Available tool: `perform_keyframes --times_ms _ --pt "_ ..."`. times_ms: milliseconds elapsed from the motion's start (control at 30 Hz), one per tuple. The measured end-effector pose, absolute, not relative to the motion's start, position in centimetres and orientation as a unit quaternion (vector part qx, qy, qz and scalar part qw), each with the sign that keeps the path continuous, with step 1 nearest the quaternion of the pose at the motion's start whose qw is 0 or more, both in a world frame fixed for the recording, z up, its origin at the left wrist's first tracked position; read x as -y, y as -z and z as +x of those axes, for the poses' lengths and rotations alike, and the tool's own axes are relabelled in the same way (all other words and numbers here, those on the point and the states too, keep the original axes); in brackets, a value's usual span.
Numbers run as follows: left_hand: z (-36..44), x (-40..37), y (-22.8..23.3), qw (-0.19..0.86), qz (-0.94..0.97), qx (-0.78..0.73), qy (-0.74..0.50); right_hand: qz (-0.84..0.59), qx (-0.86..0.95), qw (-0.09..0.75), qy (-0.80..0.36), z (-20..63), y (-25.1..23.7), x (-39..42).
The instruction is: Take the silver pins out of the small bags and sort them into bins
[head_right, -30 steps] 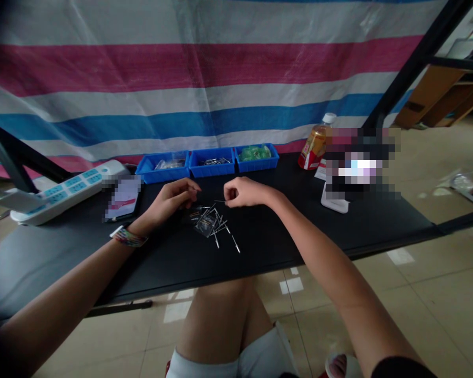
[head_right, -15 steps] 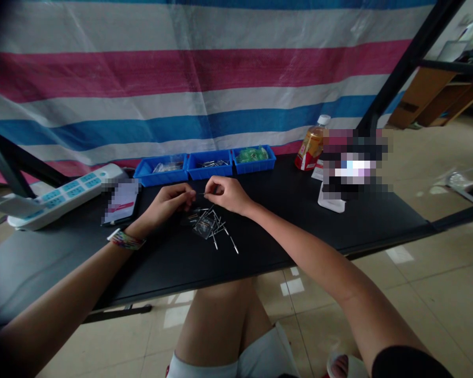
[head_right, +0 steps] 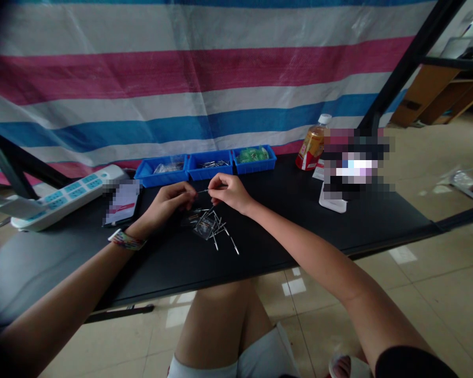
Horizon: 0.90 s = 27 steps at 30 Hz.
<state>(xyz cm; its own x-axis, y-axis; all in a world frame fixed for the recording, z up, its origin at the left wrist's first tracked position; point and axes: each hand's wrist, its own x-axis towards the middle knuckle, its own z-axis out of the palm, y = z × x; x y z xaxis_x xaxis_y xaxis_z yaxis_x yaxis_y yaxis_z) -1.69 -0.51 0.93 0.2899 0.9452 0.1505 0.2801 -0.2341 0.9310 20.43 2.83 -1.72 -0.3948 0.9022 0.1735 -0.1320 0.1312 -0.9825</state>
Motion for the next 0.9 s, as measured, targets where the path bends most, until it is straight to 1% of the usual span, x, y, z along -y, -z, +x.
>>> perform_keyframes --times_ms 233,400,533,600,700,767,900 --pt "-1.6 0.6 -0.9 0.429 0.673 -0.452 -0.398 -0.309 0.623 0.453 -0.558 20.6 1.4 -2.7" --pt "-1.5 0.5 -0.9 0.413 0.677 -0.443 -0.418 -0.325 0.591 0.440 -0.593 20.9 1.4 -2.6" --pt "-1.3 0.6 -0.9 0.428 0.678 -0.429 -0.417 -0.311 0.567 0.438 -0.625 20.9 1.4 -2.9" --pt "-1.3 0.6 -0.8 0.438 0.670 -0.432 -0.416 -0.307 0.557 0.457 -0.622 20.9 1.4 -3.3" --pt "-1.4 0.6 -0.8 0.450 0.649 -0.440 -0.427 -0.308 0.514 0.536 -0.595 21.1 1.1 -4.3" --pt "-1.5 0.5 -0.7 0.455 0.639 -0.438 -0.439 -0.316 0.485 0.566 -0.587 21.4 0.8 -4.9" --pt "-1.8 0.3 -0.6 0.457 0.633 -0.436 -0.448 -0.381 0.501 0.540 -0.559 22.4 0.7 -5.6"
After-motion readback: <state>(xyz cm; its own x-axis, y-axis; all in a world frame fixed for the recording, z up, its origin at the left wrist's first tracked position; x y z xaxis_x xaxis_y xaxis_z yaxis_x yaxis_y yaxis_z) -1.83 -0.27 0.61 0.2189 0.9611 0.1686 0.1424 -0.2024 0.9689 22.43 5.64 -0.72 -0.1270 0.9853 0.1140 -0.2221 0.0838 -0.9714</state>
